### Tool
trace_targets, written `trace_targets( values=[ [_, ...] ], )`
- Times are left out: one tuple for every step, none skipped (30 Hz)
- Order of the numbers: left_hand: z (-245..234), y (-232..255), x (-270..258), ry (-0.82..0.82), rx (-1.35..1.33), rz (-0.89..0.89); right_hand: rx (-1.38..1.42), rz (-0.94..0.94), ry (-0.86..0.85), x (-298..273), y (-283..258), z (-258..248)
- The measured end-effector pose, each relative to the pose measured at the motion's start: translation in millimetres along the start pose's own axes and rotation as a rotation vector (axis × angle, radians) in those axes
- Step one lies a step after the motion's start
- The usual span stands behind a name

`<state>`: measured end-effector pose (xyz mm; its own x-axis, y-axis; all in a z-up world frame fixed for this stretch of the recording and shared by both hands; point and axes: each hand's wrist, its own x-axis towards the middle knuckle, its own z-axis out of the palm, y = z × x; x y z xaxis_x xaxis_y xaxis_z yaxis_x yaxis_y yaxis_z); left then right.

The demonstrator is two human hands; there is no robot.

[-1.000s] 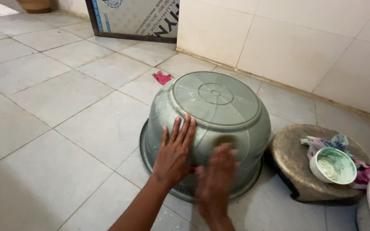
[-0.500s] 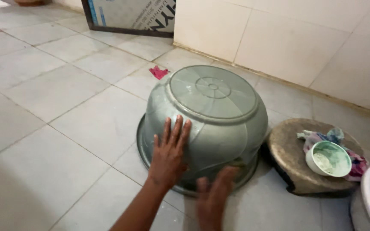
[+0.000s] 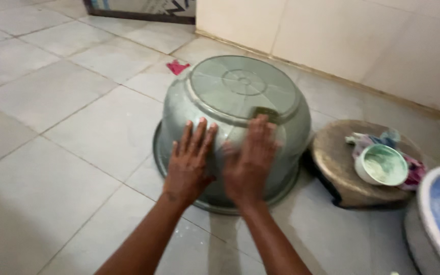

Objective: The person scrubs the inside and outside of a large plastic basin using a green scrubbing pad. They flip the basin over to clean the bottom, then return it upright to continue scrubbing the interior surface.

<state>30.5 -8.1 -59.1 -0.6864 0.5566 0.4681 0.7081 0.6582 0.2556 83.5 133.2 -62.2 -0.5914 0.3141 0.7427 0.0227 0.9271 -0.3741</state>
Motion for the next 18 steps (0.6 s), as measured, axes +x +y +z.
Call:
trace_targets(
  values=[
    [1,-1,-1,0.059,0.028,0.045,-0.026,-0.113,-0.07,-5,-3,-1],
    [3,-3,-1,0.118,0.056,0.089,-0.052,-0.225,-0.141,-10,-2,-2],
    [4,-5,-1,0.179,0.089,0.13,-0.072,-0.338,-0.213,-12,1,-2],
    [4,-7,-1,0.087,0.077,0.094,-0.2,-0.381,-0.209,-11,8,-2],
    [3,-11,-2,-0.009,0.069,0.057,-0.324,-0.422,-0.207,-8,19,-2],
    [2,-15,-1,-0.105,0.062,0.019,-0.448,-0.462,-0.205,0,33,-2],
    [1,-19,3,-0.117,0.066,0.014,-0.359,-0.348,-0.173,11,48,-2],
    [-1,-24,7,-0.129,0.071,0.009,-0.271,-0.234,-0.139,21,62,-2],
    [-5,-29,11,-0.138,0.077,0.002,-0.213,-0.064,-0.133,31,74,-4],
    [-10,-35,17,-0.081,0.044,0.012,-0.154,0.106,-0.126,37,84,-6],
    [-16,-43,23,-0.022,0.012,0.021,-0.093,0.273,-0.118,40,89,-8],
    [-21,-49,32,0.037,-0.02,0.028,-0.064,0.253,-0.106,40,91,-9],
    [-25,-55,43,0.032,-0.006,0.038,-0.033,0.233,-0.093,37,88,-9],
    [-30,-60,56,0.028,0.008,0.049,-0.002,0.213,-0.079,32,84,-9],
    [-32,-63,70,0.028,0.02,0.06,-0.04,0.193,-0.051,26,78,-8],
    [-33,-64,84,-0.026,0.022,0.055,-0.078,0.173,-0.023,18,72,-7],
    [-33,-64,96,-0.082,0.024,0.048,-0.115,0.154,0.002,10,66,-6],
    [-31,-62,103,-0.137,0.026,0.041,-0.087,0.155,0.015,4,63,-3]
  ],
)
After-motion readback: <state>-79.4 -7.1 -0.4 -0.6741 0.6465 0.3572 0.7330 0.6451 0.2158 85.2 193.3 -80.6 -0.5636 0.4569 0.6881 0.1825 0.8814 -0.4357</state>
